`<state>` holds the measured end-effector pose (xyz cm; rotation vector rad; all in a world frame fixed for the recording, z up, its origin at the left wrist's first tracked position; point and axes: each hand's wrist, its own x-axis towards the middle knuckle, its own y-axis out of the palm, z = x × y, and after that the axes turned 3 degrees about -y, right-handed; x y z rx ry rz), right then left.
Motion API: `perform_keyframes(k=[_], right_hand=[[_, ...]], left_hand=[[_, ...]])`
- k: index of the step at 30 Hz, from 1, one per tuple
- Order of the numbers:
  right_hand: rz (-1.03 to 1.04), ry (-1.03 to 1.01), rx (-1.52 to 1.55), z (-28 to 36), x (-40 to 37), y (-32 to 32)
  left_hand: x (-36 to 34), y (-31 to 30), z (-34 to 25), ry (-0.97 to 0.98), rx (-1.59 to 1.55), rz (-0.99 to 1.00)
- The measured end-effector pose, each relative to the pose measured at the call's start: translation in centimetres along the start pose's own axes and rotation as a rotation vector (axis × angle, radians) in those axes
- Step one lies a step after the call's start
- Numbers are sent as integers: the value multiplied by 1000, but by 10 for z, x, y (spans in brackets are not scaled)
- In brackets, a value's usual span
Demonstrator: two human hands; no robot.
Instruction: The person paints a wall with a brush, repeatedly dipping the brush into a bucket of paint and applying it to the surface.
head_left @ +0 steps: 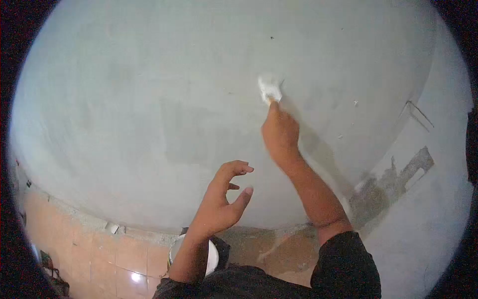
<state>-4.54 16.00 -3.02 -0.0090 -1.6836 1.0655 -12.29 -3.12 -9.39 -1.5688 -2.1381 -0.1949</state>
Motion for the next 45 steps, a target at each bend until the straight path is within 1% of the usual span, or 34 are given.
perform_keyframes(k=[2,3,5,6,8,9,11,13,14,15,17,19,20,22,23,25,27,29,31,33,37,39,40,42,43,45], right_hand=[[173,-27,28,3,-27,5],[179,-24,28,2,-39,7],[345,-124,36,-5,-54,12],[345,-119,38,-13,-58,14],[578,-112,56,-27,-61,17],[575,-116,59,-33,-57,13],[670,-16,156,-48,-39,7],[619,-28,109,-60,-15,-1],[543,1,125,-61,-2,-10],[469,32,140,-58,13,-31],[420,86,172,-52,50,-72],[126,29,66,-52,77,-83],[121,30,68,-52,86,-90],[-71,38,119,-50,98,-111],[-78,40,122,-48,99,-117],[-246,10,136,-41,97,-124],[-241,18,152,-33,97,-116],[-235,-31,-1,-29,86,-87],[-189,-103,-57,-17,63,-57],[-52,-107,-16,-6,34,-40],[-5,-134,-23,-5,-6,-10],[136,-130,-23,-4,-29,3],[142,-120,-25,-4,-42,11],[314,-162,13,-6,-65,24],[318,-154,11,-8,-74,30],[456,-97,82,-15,-90,40]], left_hand=[[0,7,3,-16,-13,-5],[2,9,3,-12,2,-19],[5,17,1,-12,18,-26],[5,20,-2,-7,13,-21],[1,20,-6,-2,2,-20],[-2,21,-9,-1,6,-24],[-7,23,-10,-9,-1,-16],[-15,20,-13,-13,22,-16],[-19,17,-15,-18,40,-13],[-20,15,-16,-17,40,-16],[-13,12,-18,39,53,-40],[-10,11,-25,68,49,-50],[-8,11,-28,71,55,-43],[-2,14,-30,70,39,-26],[-2,13,-32,75,45,-25],[-5,10,-34,68,55,-11],[-7,7,-33,69,60,-6],[-9,6,-30,32,50,-2],[-11,4,-24,24,36,7],[-14,2,-20,20,21,17],[-13,-2,-15,-15,26,38],[-16,-4,-14,-26,35,53],[-18,-5,-14,-17,27,51],[-23,-8,-14,-9,12,54],[-25,-9,-13,-12,11,63],[-33,-13,-13,-13,31,73]])
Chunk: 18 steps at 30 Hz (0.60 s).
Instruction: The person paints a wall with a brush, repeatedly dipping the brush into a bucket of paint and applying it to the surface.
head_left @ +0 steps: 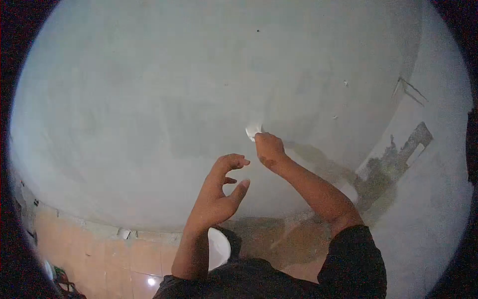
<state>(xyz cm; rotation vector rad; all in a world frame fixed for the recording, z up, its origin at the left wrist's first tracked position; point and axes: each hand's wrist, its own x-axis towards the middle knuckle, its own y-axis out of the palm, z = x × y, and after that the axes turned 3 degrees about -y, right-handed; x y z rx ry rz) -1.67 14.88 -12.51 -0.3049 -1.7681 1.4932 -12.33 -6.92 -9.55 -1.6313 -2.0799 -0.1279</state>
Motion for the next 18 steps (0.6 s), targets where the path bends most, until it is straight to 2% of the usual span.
perform_keyframes(k=[2,4,7,9,12,14,16,18], right_hand=[[23,42,19,-11,3,-4],[197,167,23,-27,20,-20],[-38,148,26,-56,58,-66],[-230,204,78,-86,84,-123],[-517,192,98,-74,94,-173],[-467,228,114,-56,86,-188],[-414,259,128,-51,76,-167],[-530,108,-67,-65,72,-101]], left_hand=[[-7,-3,-3,-6,-23,0],[-12,-8,-6,-28,-6,13],[-18,-10,-4,-22,0,-1],[14,13,-8,-55,18,8],[16,10,-11,-70,34,11],[20,12,-3,-86,47,15],[16,13,9,-125,42,55],[17,14,25,-185,87,65]])
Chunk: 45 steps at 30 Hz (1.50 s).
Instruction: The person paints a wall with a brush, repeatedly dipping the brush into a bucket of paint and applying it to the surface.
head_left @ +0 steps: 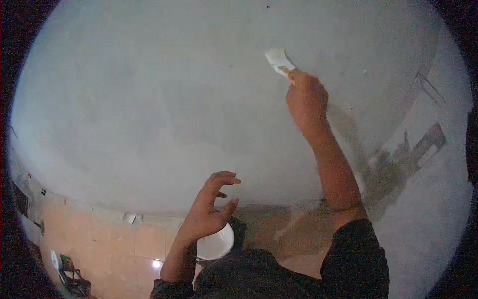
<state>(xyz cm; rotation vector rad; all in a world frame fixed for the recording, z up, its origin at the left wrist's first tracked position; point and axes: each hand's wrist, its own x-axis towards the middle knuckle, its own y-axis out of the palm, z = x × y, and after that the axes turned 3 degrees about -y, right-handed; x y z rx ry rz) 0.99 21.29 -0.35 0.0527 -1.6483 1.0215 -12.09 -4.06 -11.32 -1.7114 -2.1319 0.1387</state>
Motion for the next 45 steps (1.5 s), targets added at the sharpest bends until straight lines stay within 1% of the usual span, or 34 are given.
perform_keyframes(k=[2,4,6,7,9,10,12,13,14,15,16,18,20,21,22,23,26,27,28,30,31,32,34,35,36,38,39,40,42,43,44,45], right_hand=[[286,72,-32,15,-44,32],[306,49,18,16,-100,72],[411,77,116,25,-149,86],[424,76,127,22,-167,101],[587,115,211,17,-201,129],[604,115,220,14,-214,140],[710,207,268,21,-245,148],[740,207,283,20,-258,156],[752,280,389,18,-271,163],[766,356,491,17,-288,168],[808,357,501,16,-307,171],[828,319,653,21,-349,172],[854,353,696,35,-383,176],[1102,496,738,40,-394,173],[1350,641,767,44,-403,169],[1544,695,781,48,-412,168],[1564,690,756,70,-444,157],[1367,565,750,72,-489,171],[1408,556,734,76,-504,176],[1590,579,698,87,-528,190],[1673,600,695,92,-539,195],[1723,644,747,101,-544,197],[1791,893,1083,111,-539,189],[1714,933,1061,124,-531,186],[1726,931,1060,136,-531,192],[1658,1658,1224,156,-546,211],[1689,1841,1168,167,-553,218],[1692,1846,1167,172,-572,229],[1632,2010,1251,187,-602,251],[1444,2149,1208,194,-593,247],[1444,2159,1200,203,-585,241],[1280,2197,1182,210,-584,239]], left_hand=[[-2,4,12,-59,38,4],[-8,13,26,-123,29,-13],[-19,21,42,-125,9,28],[-21,25,44,-182,24,39],[-25,36,61,-253,2,2],[-26,41,71,-303,-20,-36],[-42,46,87,-356,-35,-69],[-44,48,98,-371,-34,-105],[-48,50,105,-393,-34,-139],[-51,49,111,-459,-29,-140],[-53,49,116,-489,-43,-163],[-63,42,120,-525,-72,-176],[-69,31,125,-559,-139,-218],[-70,28,129,-625,-85,-226],[-75,28,133,-643,-88,-252],[-79,27,137,-659,-96,-261],[-102,24,150,-723,-117,-269],[-106,24,153,-761,-127,-264],[-111,26,156,-768,-127,-269],[-120,24,160,-818,-170,-267],[-123,23,159,-840,-142,-260],[-131,15,159,-846,-146,-266],[-144,16,169,-852,-129,-268],[-149,13,174,-921,-120,-250],[-154,10,178,-930,-122,-255],[-166,9,184,-884,-105,-272],[-172,5,174,-922,-92,-264],[-180,7,173,-928,-91,-262],[-193,2,177,-907,-118,-217],[-199,-1,179,-913,-120,-212],[-204,-3,181,-919,-131,-192],[-208,-5,182,-922,-141,-173]])
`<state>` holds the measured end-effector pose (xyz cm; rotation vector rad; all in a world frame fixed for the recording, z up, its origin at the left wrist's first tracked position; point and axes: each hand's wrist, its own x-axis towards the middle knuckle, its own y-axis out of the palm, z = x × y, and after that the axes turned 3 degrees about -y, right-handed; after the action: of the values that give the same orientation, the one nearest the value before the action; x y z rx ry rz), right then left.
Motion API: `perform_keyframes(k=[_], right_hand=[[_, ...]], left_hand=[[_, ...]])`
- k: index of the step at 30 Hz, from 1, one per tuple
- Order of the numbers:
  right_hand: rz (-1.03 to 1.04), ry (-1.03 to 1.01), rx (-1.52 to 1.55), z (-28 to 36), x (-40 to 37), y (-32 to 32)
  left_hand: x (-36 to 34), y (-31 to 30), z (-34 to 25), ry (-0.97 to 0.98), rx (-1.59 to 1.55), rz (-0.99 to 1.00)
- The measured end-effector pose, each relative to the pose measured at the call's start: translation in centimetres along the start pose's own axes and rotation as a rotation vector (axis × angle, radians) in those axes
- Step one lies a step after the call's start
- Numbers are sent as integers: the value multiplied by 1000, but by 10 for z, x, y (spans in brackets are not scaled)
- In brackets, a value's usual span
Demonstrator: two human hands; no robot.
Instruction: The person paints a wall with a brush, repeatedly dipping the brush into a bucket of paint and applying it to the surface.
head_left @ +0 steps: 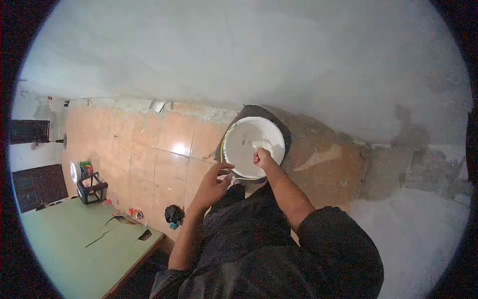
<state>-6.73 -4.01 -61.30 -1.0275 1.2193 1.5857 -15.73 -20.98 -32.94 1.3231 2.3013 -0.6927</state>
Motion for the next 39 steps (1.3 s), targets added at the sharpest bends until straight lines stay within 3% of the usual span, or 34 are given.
perform_keyframes(k=[1,3,4,6,7,10,13,17,23,25,29,33,35,36,38,39], right_hand=[[-62,-81,75,-3,0,5],[-37,-24,58,-19,85,-23],[-291,-322,-536,-21,86,-14],[-621,-814,-1131,-25,47,0],[-621,-809,-1132,-24,40,5],[-526,-937,-1374,-20,44,-2],[-385,-836,-1541,-18,51,-5],[-340,-947,-1389,-29,69,0],[-136,-925,-1840,-23,25,15],[189,-940,-2211,-19,24,11],[335,-905,-2166,-18,11,8],[428,-856,-2048,-26,80,-3],[323,-374,-1627,-12,63,8],[327,-377,-1623,-9,54,9],[268,-303,-901,-7,42,4],[269,-303,-895,-7,41,1]], left_hand=[[-2,-3,2,-2,-1,20],[-4,-11,9,-16,28,31],[-5,-14,13,0,27,44],[-5,-23,23,6,-4,74],[-6,-26,24,2,-4,76],[-15,-32,19,-20,2,81],[-17,-36,30,14,27,50],[-22,-35,36,-19,-58,37],[-25,-30,32,-73,-41,34],[-24,-25,34,-67,-58,23],[-22,-17,27,-64,-116,23],[-20,-16,20,-82,-90,15],[-20,-17,17,-75,-85,9],[-20,-17,16,-70,-107,3],[-20,-18,15,-66,-122,-3],[-20,-19,15,-58,-111,0]])
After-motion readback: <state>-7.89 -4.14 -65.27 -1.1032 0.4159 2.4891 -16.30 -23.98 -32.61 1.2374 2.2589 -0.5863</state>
